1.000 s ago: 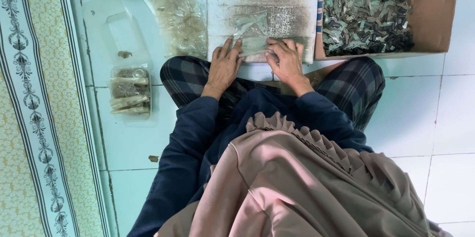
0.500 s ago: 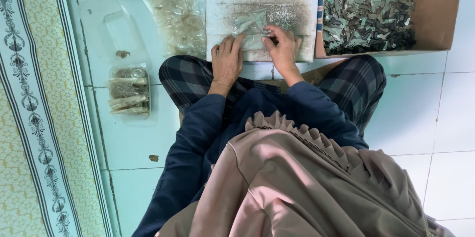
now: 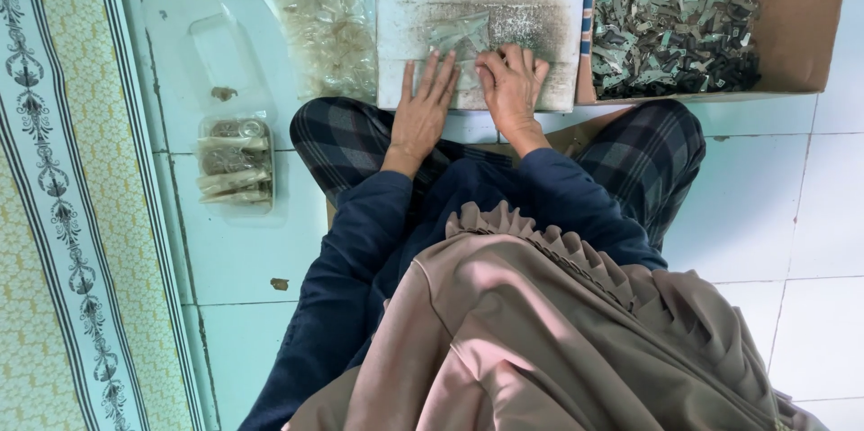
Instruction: Sorting small metal components from a cardboard box and placing them into small plastic bags.
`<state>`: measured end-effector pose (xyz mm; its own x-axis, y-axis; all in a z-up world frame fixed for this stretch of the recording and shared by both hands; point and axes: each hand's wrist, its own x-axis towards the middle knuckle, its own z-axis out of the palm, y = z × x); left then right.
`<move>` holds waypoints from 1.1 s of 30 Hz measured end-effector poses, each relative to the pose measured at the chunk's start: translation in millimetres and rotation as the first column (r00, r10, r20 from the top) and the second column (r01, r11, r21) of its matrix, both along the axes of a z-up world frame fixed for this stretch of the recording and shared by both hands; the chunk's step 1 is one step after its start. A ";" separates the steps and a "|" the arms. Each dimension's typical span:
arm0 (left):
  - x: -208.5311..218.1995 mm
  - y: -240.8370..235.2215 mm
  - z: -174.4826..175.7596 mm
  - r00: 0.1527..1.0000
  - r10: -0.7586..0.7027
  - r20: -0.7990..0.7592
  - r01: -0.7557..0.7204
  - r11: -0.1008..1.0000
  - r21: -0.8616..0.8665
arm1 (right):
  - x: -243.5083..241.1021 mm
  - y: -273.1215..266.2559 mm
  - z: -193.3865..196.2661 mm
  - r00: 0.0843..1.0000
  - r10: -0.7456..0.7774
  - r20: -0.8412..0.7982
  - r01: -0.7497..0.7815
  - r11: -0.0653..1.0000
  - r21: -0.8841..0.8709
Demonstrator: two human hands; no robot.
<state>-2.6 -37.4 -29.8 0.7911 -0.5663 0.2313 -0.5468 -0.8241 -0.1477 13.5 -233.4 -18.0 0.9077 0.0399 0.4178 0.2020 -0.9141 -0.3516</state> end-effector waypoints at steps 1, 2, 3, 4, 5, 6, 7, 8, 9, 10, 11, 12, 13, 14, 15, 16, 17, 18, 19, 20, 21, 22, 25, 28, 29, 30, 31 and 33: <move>0.4 -2.0 -7.2 0.999 -0.032 -0.025 0.032 0.999 0.014 | 0.4 1.1 -1.3 0.999 0.017 0.039 -0.015 0.998 -0.055; 0.3 -4.5 -14.5 0.997 -0.065 -0.051 0.067 0.997 0.027 | 0.1 1.6 -2.7 0.996 0.034 0.077 -0.026 0.994 -0.110; -0.7 -4.0 -13.0 0.997 -0.065 -0.051 0.066 0.997 0.027 | -2.9 2.5 0.9 0.996 0.035 0.077 -0.027 0.994 -0.110; -0.6 -4.2 -11.3 0.994 -0.063 -0.085 0.064 0.998 0.009 | -5.2 2.6 4.8 0.993 0.041 0.109 -0.029 0.993 -0.112; -0.4 -4.3 -9.7 0.991 -0.063 -0.119 0.062 0.998 -0.008 | -7.5 2.8 8.7 0.989 0.047 0.141 -0.031 0.993 -0.115; -0.6 -2.8 -10.4 0.991 -0.062 -0.119 0.062 0.998 -0.008 | -9.3 -0.6 5.6 0.989 0.048 0.141 -0.032 0.993 -0.114; -0.8 -1.0 -11.3 0.992 -0.068 -0.105 0.065 0.997 -0.029 | -11.3 -3.8 2.5 0.988 0.041 0.149 -0.025 0.994 -0.108; -1.2 0.9 -12.1 0.993 -0.071 -0.090 0.067 0.996 -0.051 | -13.0 -6.9 -0.5 0.987 0.036 0.157 -0.020 0.995 -0.102; -0.6 3.5 -14.6 0.993 -0.069 -0.091 0.065 0.997 -0.050 | -14.2 -9.8 -1.0 0.987 0.039 0.157 -0.023 0.995 -0.102; 0.5 6.2 -17.1 0.995 -0.088 -0.044 0.082 0.990 -0.111 | -15.1 -12.8 -1.4 0.988 0.078 0.132 -0.065 0.993 -0.099; 1.5 8.8 -19.5 0.995 -0.103 0.004 0.102 0.980 -0.170 | -16.1 -15.8 -1.8 0.987 0.118 0.107 -0.108 0.990 -0.096; 2.8 11.0 -23.4 0.995 -0.102 0.004 0.101 0.980 -0.169 | -16.9 -18.1 0.2 0.987 0.119 0.107 -0.109 0.989 -0.095; 4.1 13.1 -27.3 0.994 -0.101 0.036 0.107 0.966 -0.237 | -17.6 -20.4 2.2 0.984 0.158 0.083 -0.150 0.984 -0.095; 6.1 14.5 -31.3 0.993 -0.101 0.068 0.117 0.946 -0.303 | -18.2 -23.5 4.2 0.979 0.195 0.059 -0.189 0.977 -0.095; 7.7 15.0 -26.9 0.992 -0.101 0.069 0.117 0.946 -0.304 | -18.5 -24.9 4.5 0.979 0.195 0.060 -0.189 0.977 -0.096; 9.0 15.9 -22.4 0.990 -0.087 0.114 0.120 0.937 -0.328 | -18.9 -25.8 4.8 0.977 0.204 0.062 -0.197 0.975 -0.102; 10.2 16.9 -17.8 0.985 -0.071 0.158 0.123 0.928 -0.353 | -19.5 -26.7 5.0 0.975 0.214 0.065 -0.206 0.973 -0.108; 12.2 16.8 -20.4 0.985 -0.071 0.159 0.124 0.927 -0.353 | -19.3 -27.1 3.2 0.975 0.213 0.065 -0.206 0.973 -0.109; 14.3 16.6 -23.0 0.979 -0.070 0.191 0.139 0.916 -0.375 | -19.1 -27.5 1.3 0.972 0.221 0.082 -0.209 0.968 -0.140; 16.3 16.0 -25.4 0.973 -0.069 0.222 0.154 0.905 -0.396 | -19.0 -28.4 -0.5 0.968 0.229 0.098 -0.211 0.963 -0.170; 18.2 13.9 -28.6 0.973 -0.069 0.222 0.155 0.905 -0.396 | -18.5 -29.2 0.1 0.968 0.229 0.098 -0.210 0.963 -0.170; 20.4 12.3 -32.0 0.965 -0.064 0.253 0.163 0.903 -0.396 | -17.8 -29.6 0.7 0.964 0.237 0.123 -0.211 0.958 -0.192; 24.1 9.6 -38.4 0.956 -0.049 0.288 0.169 0.897 -0.408 | -16.0 -30.9 3.1 0.956 0.249 0.155 -0.214 0.954 -0.211; 23.4 8.5 -34.4 0.962 -0.017 0.273 0.139 0.891 -0.432 | -14.4 -35.3 0.0 0.956 0.245 0.160 -0.217 0.961 -0.173; 23.0 8.1 -31.7 0.967 0.004 0.253 0.113 0.888 -0.445 | -13.7 -37.4 -2.0 0.959 0.236 0.157 -0.215 0.967 -0.139; 22.7 9.1 -30.8 0.968 0.004 0.253 0.113 0.889 -0.445 | -11.4 -41.4 -9.5 0.959 0.236 0.157 -0.216 0.967 -0.138; 22.6 10.1 -30.1 0.975 0.024 0.223 0.080 0.890 -0.448 | -8.9 -45.4 -17.1 0.964 0.224 0.141 -0.218 0.974 -0.054; 23.4 10.4 -29.0 0.981 0.040 0.192 0.052 0.891 -0.451 | -5.9 -50.6 -27.2 0.970 0.209 0.123 -0.214 0.976 0.029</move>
<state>20.8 -27.0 -58.8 0.7025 -0.3678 0.6093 -0.5508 -0.8231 0.1381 7.6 -284.0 -45.2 0.8241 0.2060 0.5276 0.4319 -0.8312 -0.3501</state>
